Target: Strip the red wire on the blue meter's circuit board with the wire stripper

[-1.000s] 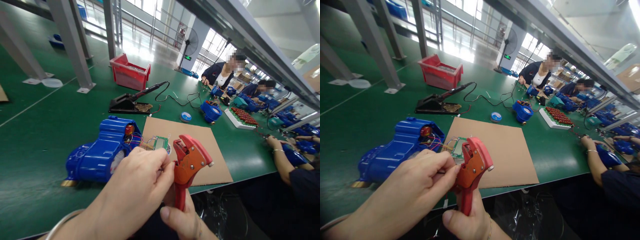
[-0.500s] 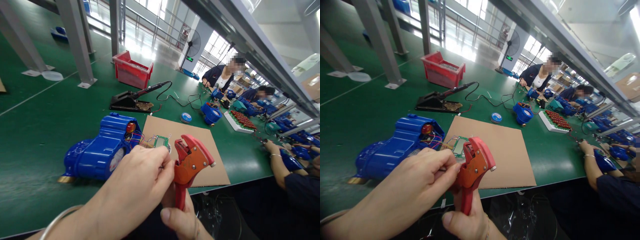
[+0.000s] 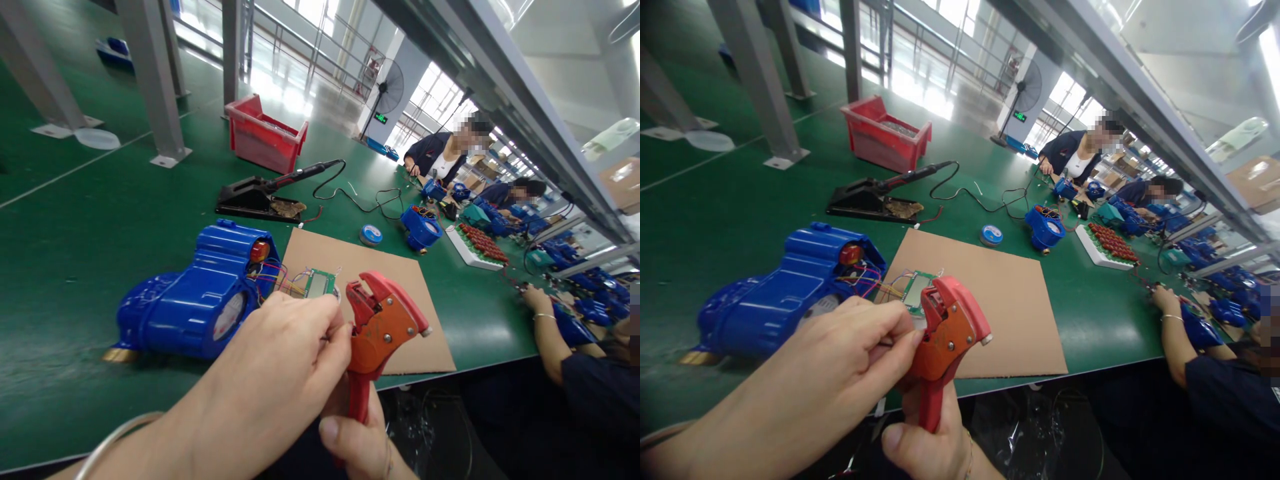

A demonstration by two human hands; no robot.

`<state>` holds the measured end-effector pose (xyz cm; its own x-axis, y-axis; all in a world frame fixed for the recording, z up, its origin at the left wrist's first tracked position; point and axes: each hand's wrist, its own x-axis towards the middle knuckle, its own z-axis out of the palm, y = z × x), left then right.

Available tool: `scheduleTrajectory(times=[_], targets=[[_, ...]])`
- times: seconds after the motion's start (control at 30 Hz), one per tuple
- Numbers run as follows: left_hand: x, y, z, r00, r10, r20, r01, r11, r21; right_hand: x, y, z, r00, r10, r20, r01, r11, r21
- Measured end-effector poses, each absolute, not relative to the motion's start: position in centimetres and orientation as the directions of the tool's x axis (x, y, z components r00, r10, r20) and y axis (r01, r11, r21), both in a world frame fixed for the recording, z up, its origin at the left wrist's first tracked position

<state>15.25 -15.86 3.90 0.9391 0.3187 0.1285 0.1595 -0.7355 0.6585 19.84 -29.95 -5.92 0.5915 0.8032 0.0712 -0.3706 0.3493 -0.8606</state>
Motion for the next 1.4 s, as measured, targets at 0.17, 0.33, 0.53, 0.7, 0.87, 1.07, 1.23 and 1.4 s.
scheduleTrajectory(times=[0.17,0.33,0.53,0.7,0.87,1.07,1.23,1.4], targets=[[15.1,-16.2,4.0,0.936,0.329,0.123,0.170,-0.730,0.662,19.7,-30.0,-5.9,0.603,0.796,0.057,-0.375,0.345,-0.861],[15.1,-16.3,3.9,0.922,0.344,0.175,0.147,-0.733,0.664,19.8,-29.7,-6.1,0.617,0.778,0.119,-0.358,0.412,-0.838],[15.6,-16.4,3.2,0.902,0.349,0.255,0.107,-0.752,0.651,19.8,-29.6,-6.8,0.625,0.772,0.118,-0.356,0.416,-0.837],[15.4,-16.6,3.0,0.897,0.356,0.262,0.106,-0.750,0.653,19.7,-29.6,-7.1,0.649,0.754,0.102,-0.353,0.417,-0.838],[15.3,-16.6,3.3,0.901,0.374,0.219,0.141,-0.731,0.668,19.4,-29.9,-7.5,0.692,0.721,0.035,-0.382,0.408,-0.829],[15.2,-16.7,2.8,0.896,0.368,0.247,0.120,-0.738,0.664,19.4,-30.2,-8.6,0.725,0.688,-0.035,-0.380,0.357,-0.854],[15.2,-16.9,0.9,0.837,0.326,0.439,0.007,-0.809,0.587,19.5,-30.0,-8.2,0.689,0.724,-0.023,-0.381,0.336,-0.861],[15.2,-16.9,0.4,0.779,0.248,0.576,-0.072,-0.877,0.474,19.5,-29.9,-7.3,0.659,0.752,-0.011,-0.396,0.334,-0.856]])
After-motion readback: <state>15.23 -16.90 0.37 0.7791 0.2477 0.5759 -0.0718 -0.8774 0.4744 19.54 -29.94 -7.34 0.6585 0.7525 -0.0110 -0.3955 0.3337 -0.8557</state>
